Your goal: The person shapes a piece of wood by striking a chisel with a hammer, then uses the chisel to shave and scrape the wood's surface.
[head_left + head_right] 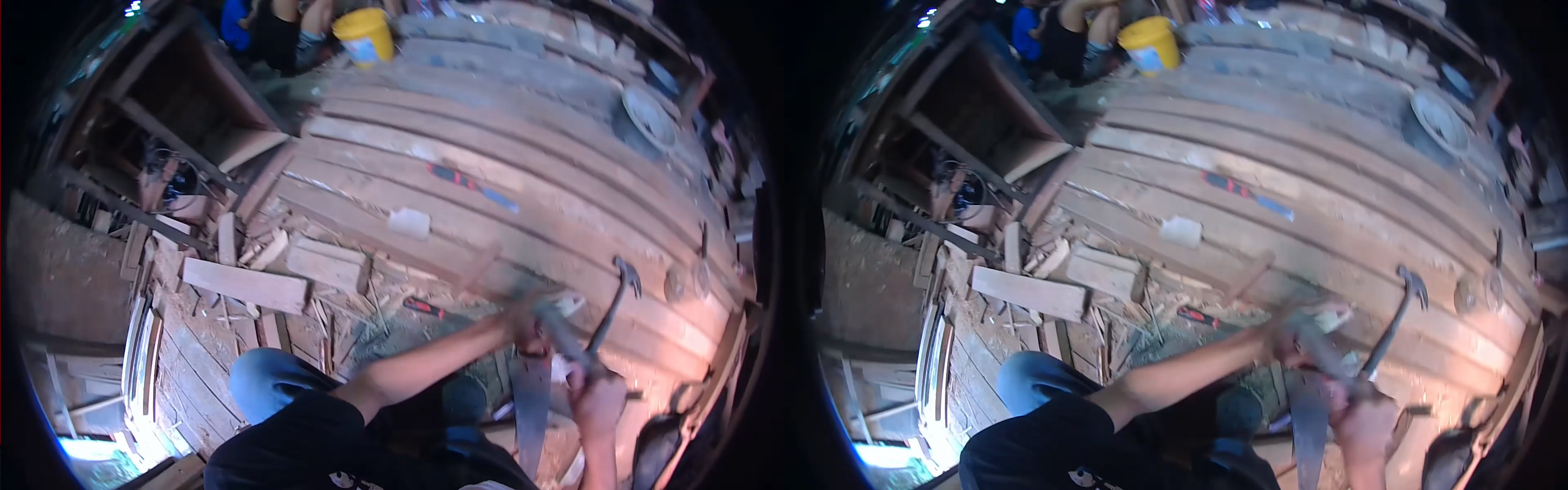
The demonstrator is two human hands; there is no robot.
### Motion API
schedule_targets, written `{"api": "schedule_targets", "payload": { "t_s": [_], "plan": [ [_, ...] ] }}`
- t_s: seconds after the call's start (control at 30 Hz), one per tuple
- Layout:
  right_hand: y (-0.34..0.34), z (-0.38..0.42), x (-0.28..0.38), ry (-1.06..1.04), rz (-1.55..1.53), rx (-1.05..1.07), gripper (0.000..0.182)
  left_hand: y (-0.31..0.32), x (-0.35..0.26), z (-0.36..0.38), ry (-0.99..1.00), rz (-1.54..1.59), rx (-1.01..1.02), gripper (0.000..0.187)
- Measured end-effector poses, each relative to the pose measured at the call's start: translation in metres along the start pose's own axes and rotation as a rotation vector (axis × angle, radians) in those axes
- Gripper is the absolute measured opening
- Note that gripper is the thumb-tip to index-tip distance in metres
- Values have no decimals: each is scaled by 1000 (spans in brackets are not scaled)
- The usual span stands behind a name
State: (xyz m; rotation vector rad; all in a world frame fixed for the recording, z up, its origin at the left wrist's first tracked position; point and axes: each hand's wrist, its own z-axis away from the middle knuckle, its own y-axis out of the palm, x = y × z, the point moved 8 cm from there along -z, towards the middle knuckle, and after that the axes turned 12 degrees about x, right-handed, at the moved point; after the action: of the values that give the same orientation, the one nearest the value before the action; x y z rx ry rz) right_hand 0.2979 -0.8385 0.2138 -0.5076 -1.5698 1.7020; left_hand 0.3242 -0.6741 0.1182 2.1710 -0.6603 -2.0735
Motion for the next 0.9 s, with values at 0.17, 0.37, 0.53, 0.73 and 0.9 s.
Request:
{"api": "schedule_targets", "payload": {
  "t_s": [0.17, 0.37, 0.53, 0.73, 0.9],
  "plan": [
    [-12, 3, -79, 488, -130, -152, 41, 16, -42, 11, 486, -564, 87, 71],
    [71, 8, -68, 328, -566, -195, 41, -2, -39, 18, 345, -107, 34, 60],
    [167, 24, -44, 385, -599, -87, 42, -22, -16, 28, 307, 61, -3, 59],
    [294, 75, -37, 492, -665, 117, 50, -35, -4, 38, 251, 94, -78, 55],
    [335, 100, -45, 489, -427, 100, 61, -45, 12, 38, 157, 145, -206, 52]
  ]
}}
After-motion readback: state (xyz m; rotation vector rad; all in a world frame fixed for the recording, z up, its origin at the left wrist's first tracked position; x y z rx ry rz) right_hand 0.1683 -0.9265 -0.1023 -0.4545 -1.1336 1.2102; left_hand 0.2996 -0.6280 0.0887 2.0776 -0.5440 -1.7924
